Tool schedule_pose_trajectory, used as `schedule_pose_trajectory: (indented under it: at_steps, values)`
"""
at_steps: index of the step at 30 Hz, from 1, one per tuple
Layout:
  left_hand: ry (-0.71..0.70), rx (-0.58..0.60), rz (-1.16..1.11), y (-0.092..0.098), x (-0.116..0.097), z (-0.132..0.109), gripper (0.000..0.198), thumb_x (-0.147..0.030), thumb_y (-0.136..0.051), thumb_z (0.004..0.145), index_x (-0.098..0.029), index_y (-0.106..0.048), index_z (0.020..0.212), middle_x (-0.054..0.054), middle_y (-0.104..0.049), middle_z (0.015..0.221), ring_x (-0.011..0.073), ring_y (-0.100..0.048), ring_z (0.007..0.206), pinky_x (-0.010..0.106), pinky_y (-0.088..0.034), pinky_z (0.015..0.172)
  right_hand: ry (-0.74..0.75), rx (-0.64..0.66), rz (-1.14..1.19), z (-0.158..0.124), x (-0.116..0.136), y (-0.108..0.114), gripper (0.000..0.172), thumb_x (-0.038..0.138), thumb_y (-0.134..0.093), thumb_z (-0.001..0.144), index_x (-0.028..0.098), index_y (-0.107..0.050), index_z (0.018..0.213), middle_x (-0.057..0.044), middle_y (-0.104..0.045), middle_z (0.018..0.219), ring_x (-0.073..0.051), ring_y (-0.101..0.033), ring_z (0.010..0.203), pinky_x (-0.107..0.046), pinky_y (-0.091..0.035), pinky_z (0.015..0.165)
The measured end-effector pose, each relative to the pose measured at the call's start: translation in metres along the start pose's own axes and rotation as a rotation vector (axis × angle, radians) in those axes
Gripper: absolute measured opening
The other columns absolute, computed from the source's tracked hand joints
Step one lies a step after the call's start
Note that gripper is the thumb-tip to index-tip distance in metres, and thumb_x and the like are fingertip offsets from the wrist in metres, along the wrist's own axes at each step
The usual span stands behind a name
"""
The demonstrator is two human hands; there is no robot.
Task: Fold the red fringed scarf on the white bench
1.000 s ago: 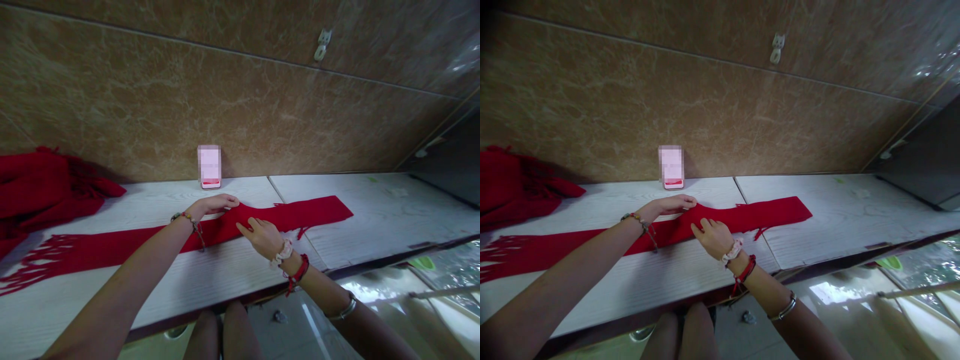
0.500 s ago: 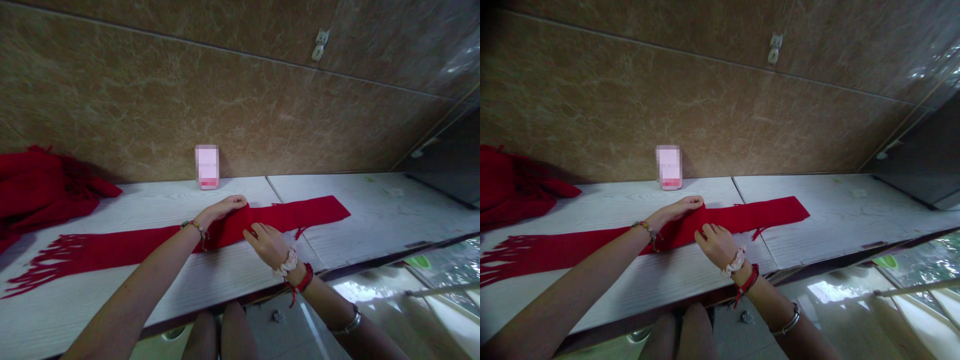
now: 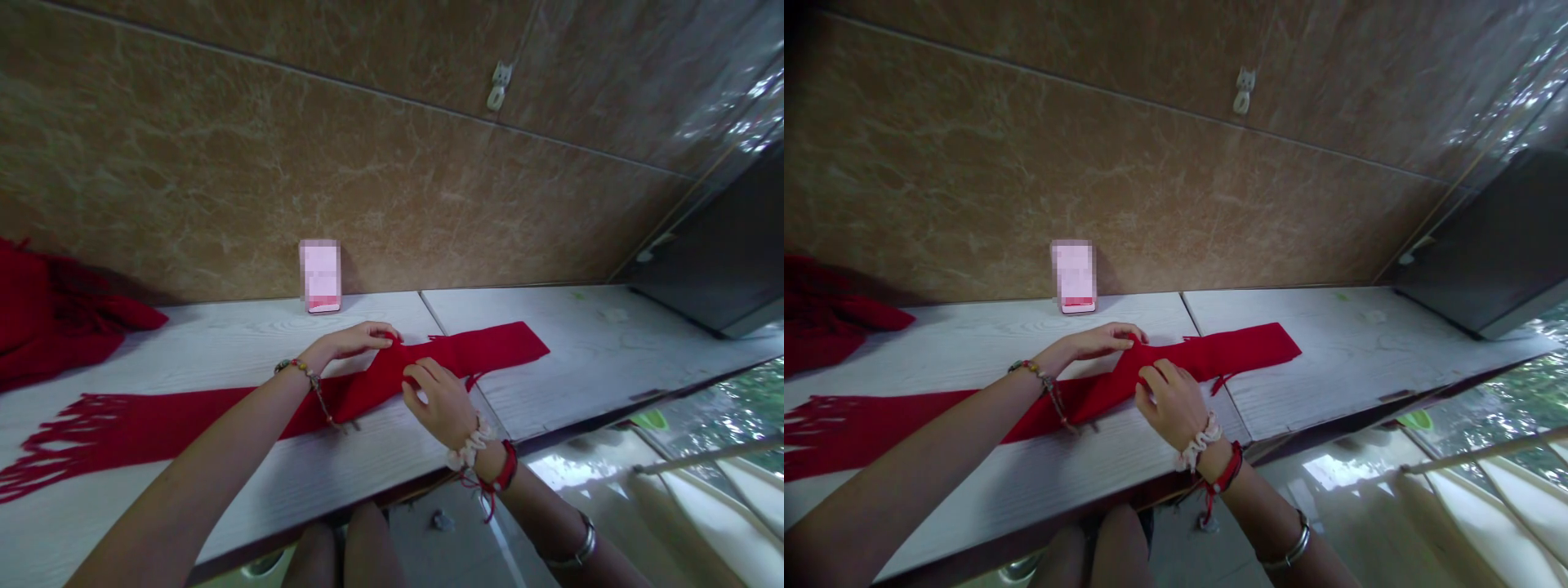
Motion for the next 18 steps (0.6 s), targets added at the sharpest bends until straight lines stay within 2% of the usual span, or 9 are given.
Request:
schedule_pose_trajectory:
  at_steps: [2, 5, 8, 10, 12, 14, 15, 17, 18]
  values:
    - [-0.014, -0.025, 0.023, -0.003, -0.007, 0.010, 0.029, -0.037, -0.070, 0.059, -0.015, -0.058, 0.073, -0.001, -0.058, 0.075, 0.0127, -0.051, 0.071, 0.025, -0.039, 0.070, -0.149, -0.038, 0.060, 0.002, -0.016, 0.005, 0.012, 0.022, -0.050, 0.075, 0.018, -0.051, 0.087, -0.005, -0.060, 0.079, -0.017, -0.056, 0.069, -0.029, -0.046, 0.062]
    - [-0.041, -0.037, 0.049, -0.010, -0.021, 0.031, 0.029, -0.040, -0.067, 0.061, -0.016, -0.055, 0.073, -0.003, -0.055, 0.068, 0.0116, -0.050, 0.062, 0.024, -0.039, 0.061, -0.352, -0.099, 0.168, 0.005, -0.048, 0.015, 0.025, 0.023, -0.054, 0.070, 0.019, -0.045, 0.093, -0.003, -0.059, 0.076, -0.016, -0.057, 0.064, -0.028, -0.046, 0.057]
    - [-0.128, -0.089, 0.132, -0.015, -0.046, 0.059, 0.026, -0.038, -0.061, 0.067, -0.015, -0.054, 0.077, -0.001, -0.055, 0.070, 0.0124, -0.050, 0.065, 0.026, -0.041, 0.064, -0.436, -0.101, 0.275, 0.014, -0.081, 0.031, 0.027, 0.021, -0.052, 0.068, 0.020, -0.042, 0.093, 0.003, -0.054, 0.066, -0.013, -0.055, 0.056, -0.026, -0.044, 0.053]
    - [-0.209, -0.197, 0.254, -0.019, -0.069, 0.076, 0.024, -0.034, -0.057, 0.072, -0.015, -0.055, 0.085, 0.002, -0.057, 0.081, 0.0153, -0.052, 0.076, 0.030, -0.041, 0.074, -0.487, -0.106, 0.320, 0.023, -0.108, 0.047, 0.026, 0.021, -0.051, 0.067, 0.021, -0.041, 0.091, 0.005, -0.052, 0.063, -0.013, -0.054, 0.054, -0.026, -0.044, 0.052]
    - [-0.279, -0.369, 0.424, -0.029, -0.092, 0.088, 0.032, -0.033, -0.054, 0.076, -0.015, -0.053, 0.102, 0.008, -0.055, 0.101, 0.0199, -0.051, 0.094, 0.035, -0.037, 0.085, -0.568, -0.133, 0.364, 0.032, -0.143, 0.066, 0.025, 0.021, -0.051, 0.066, 0.022, -0.041, 0.089, 0.006, -0.050, 0.062, -0.012, -0.054, 0.052, -0.026, -0.044, 0.050]
    - [-0.284, -0.518, 0.643, -0.051, -0.103, 0.093, 0.048, -0.039, -0.054, 0.076, -0.016, -0.045, 0.117, 0.013, -0.047, 0.119, 0.0266, -0.042, 0.110, 0.043, -0.029, 0.094, -0.649, -0.170, 0.418, 0.037, -0.183, 0.085, 0.024, 0.019, -0.052, 0.063, 0.022, -0.041, 0.085, 0.006, -0.050, 0.062, -0.011, -0.053, 0.050, -0.024, -0.044, 0.048]
    - [-0.278, -0.548, 0.750, -0.066, -0.103, 0.095, 0.058, -0.043, -0.055, 0.075, -0.016, -0.039, 0.124, 0.015, -0.042, 0.126, 0.0300, -0.036, 0.116, 0.047, -0.024, 0.097, -0.677, -0.175, 0.437, 0.038, -0.202, 0.092, 0.025, 0.019, -0.053, 0.062, 0.022, -0.041, 0.083, 0.006, -0.050, 0.063, -0.010, -0.052, 0.050, -0.023, -0.044, 0.047]
    - [-0.200, -0.482, 0.919, -0.100, -0.085, 0.103, 0.077, -0.045, -0.061, 0.070, -0.014, -0.028, 0.132, 0.018, -0.029, 0.136, 0.0362, -0.021, 0.125, 0.055, -0.016, 0.099, -0.746, -0.163, 0.464, 0.032, -0.239, 0.101, 0.026, 0.018, -0.056, 0.059, 0.022, -0.042, 0.080, 0.006, -0.050, 0.062, -0.010, -0.052, 0.051, -0.021, -0.044, 0.045]
    - [-0.155, -0.430, 0.981, -0.115, -0.071, 0.107, 0.079, -0.043, -0.061, 0.070, -0.013, -0.025, 0.134, 0.019, -0.023, 0.139, 0.0373, -0.015, 0.128, 0.056, -0.015, 0.099, -0.795, -0.159, 0.476, 0.024, -0.257, 0.103, 0.027, 0.017, -0.057, 0.058, 0.022, -0.043, 0.080, 0.006, -0.050, 0.062, -0.009, -0.052, 0.052, -0.020, -0.044, 0.045]
Point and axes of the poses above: each hand's wrist, its own z-axis towards the middle knuckle, its own y-axis out of the back of the hand, x = y × z, the point moved 8 cm from there along z, towards the middle knuckle
